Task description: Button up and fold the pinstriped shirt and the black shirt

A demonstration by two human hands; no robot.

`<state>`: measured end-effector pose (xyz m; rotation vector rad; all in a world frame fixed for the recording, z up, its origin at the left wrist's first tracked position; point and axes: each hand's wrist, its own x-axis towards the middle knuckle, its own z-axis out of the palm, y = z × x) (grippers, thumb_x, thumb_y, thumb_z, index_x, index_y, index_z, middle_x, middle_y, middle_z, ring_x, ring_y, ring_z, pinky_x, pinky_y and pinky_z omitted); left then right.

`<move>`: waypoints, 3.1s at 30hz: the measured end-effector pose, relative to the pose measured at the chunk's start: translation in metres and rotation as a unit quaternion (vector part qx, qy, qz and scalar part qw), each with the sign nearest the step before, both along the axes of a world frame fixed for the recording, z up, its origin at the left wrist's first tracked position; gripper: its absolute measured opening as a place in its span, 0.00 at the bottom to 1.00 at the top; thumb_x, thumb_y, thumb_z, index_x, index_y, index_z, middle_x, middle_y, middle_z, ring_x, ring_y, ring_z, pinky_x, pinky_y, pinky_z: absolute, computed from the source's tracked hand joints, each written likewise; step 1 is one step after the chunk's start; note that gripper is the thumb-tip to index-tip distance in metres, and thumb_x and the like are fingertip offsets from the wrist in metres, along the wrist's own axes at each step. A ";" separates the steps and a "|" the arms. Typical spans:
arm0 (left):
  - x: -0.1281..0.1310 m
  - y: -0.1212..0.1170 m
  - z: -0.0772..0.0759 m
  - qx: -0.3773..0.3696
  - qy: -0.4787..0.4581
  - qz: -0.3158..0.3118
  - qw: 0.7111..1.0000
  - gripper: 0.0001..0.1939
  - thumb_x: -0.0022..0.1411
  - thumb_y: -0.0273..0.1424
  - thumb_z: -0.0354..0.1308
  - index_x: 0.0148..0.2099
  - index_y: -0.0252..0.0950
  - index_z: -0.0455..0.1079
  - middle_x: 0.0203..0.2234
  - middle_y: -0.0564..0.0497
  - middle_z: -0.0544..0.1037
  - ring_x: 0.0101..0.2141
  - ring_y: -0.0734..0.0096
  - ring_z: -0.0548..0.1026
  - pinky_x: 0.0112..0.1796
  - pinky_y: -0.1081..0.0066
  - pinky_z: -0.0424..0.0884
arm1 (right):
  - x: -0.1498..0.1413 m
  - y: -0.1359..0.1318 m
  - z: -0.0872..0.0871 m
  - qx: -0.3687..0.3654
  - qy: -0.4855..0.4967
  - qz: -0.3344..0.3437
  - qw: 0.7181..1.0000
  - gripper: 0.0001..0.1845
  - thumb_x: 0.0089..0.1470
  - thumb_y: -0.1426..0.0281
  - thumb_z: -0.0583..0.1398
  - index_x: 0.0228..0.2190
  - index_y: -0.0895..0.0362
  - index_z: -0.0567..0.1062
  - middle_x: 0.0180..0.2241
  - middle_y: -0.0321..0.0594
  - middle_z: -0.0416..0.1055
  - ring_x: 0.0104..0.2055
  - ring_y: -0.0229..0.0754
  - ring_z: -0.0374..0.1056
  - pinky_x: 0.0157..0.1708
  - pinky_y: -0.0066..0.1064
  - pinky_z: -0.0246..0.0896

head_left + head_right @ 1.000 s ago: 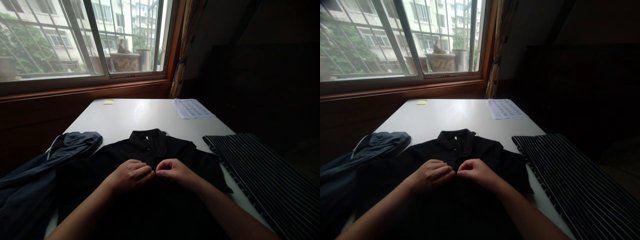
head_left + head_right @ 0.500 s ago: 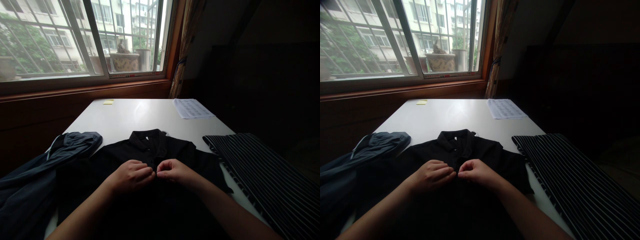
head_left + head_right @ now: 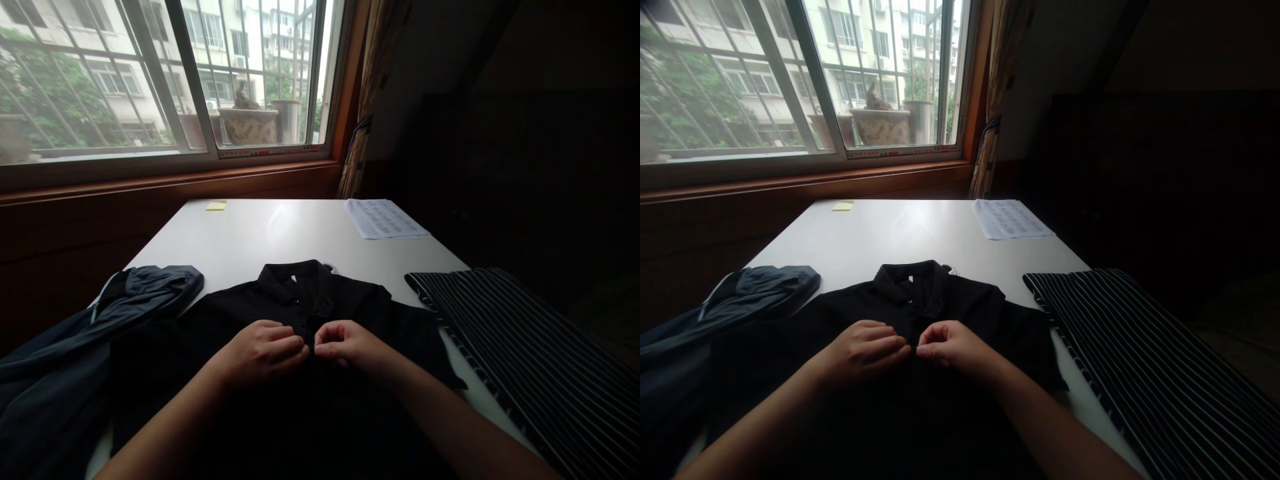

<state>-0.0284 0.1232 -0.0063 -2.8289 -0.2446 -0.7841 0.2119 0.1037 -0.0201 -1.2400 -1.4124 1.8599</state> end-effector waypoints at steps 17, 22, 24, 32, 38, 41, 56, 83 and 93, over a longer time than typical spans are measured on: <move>-0.010 0.005 -0.004 -0.059 0.052 0.019 0.997 0.07 0.69 0.27 0.52 0.43 0.37 0.72 0.31 0.50 0.76 0.28 0.71 0.70 0.27 0.68 0.65 | 0.002 0.000 -0.002 0.077 -0.053 -0.029 0.995 0.13 0.51 0.61 0.67 0.33 0.58 0.77 0.24 0.33 0.71 0.24 0.35 0.65 0.23 0.25 0.57; -0.012 0.003 -0.004 -0.118 0.084 0.041 0.989 0.07 0.64 0.25 0.54 0.40 0.39 0.73 0.31 0.51 0.74 0.29 0.69 0.70 0.28 0.68 0.66 | 0.004 -0.001 0.001 0.257 -0.160 0.009 0.953 0.06 0.54 0.66 0.66 0.31 0.56 0.79 0.30 0.37 0.74 0.32 0.39 0.70 0.32 0.29 0.62; -0.012 0.004 -0.004 -0.131 0.079 0.046 0.987 0.08 0.63 0.26 0.54 0.41 0.39 0.74 0.31 0.50 0.74 0.30 0.69 0.71 0.29 0.68 0.67 | 0.006 -0.002 0.001 0.303 -0.188 0.036 0.933 0.05 0.53 0.67 0.67 0.32 0.56 0.79 0.32 0.36 0.74 0.34 0.39 0.70 0.33 0.29 0.62; -0.012 0.004 -0.010 -0.175 0.063 0.032 0.982 0.13 0.65 0.30 0.54 0.50 0.44 0.75 0.32 0.50 0.75 0.30 0.67 0.71 0.30 0.66 0.64 | 0.013 -0.003 0.005 0.339 -0.295 0.100 0.888 0.16 0.46 0.66 0.73 0.36 0.52 0.76 0.35 0.33 0.70 0.39 0.40 0.66 0.36 0.28 0.61; -0.008 0.002 -0.010 -0.258 0.052 0.029 0.964 0.14 0.63 0.32 0.58 0.50 0.47 0.77 0.31 0.51 0.74 0.28 0.69 0.71 0.30 0.68 0.64 | 0.016 -0.001 0.009 0.315 -0.318 0.109 0.887 0.18 0.45 0.66 0.74 0.37 0.51 0.74 0.36 0.32 0.68 0.41 0.41 0.65 0.38 0.28 0.59; -0.008 0.003 -0.009 -0.309 0.035 0.036 0.950 0.13 0.63 0.32 0.59 0.49 0.46 0.78 0.31 0.50 0.74 0.29 0.70 0.72 0.30 0.69 0.64 | 0.018 -0.002 0.012 0.306 -0.326 0.109 0.888 0.19 0.45 0.67 0.74 0.37 0.51 0.73 0.37 0.31 0.68 0.42 0.41 0.64 0.39 0.29 0.58; -0.010 0.006 -0.010 -0.401 -0.003 0.014 0.916 0.11 0.64 0.34 0.59 0.44 0.42 0.81 0.32 0.47 0.78 0.31 0.68 0.75 0.31 0.70 0.67 | 0.021 -0.003 0.012 0.266 -0.323 0.098 0.903 0.21 0.42 0.68 0.74 0.37 0.50 0.73 0.38 0.30 0.67 0.43 0.40 0.63 0.39 0.28 0.57; -0.005 0.003 -0.012 -0.350 -0.010 0.014 0.937 0.10 0.60 0.30 0.58 0.42 0.42 0.79 0.31 0.49 0.78 0.29 0.69 0.74 0.29 0.70 0.64 | 0.020 -0.004 0.012 0.260 -0.323 0.095 0.905 0.21 0.40 0.69 0.74 0.36 0.51 0.72 0.39 0.31 0.66 0.43 0.41 0.64 0.40 0.28 0.58; -0.003 0.006 -0.027 -0.295 -0.003 0.048 0.954 0.04 0.60 0.32 0.62 0.37 0.42 0.79 0.27 0.50 0.75 0.27 0.71 0.72 0.27 0.71 0.62 | 0.021 -0.003 0.011 0.272 -0.320 0.092 0.903 0.21 0.40 0.69 0.73 0.36 0.51 0.72 0.40 0.31 0.67 0.44 0.41 0.63 0.41 0.28 0.58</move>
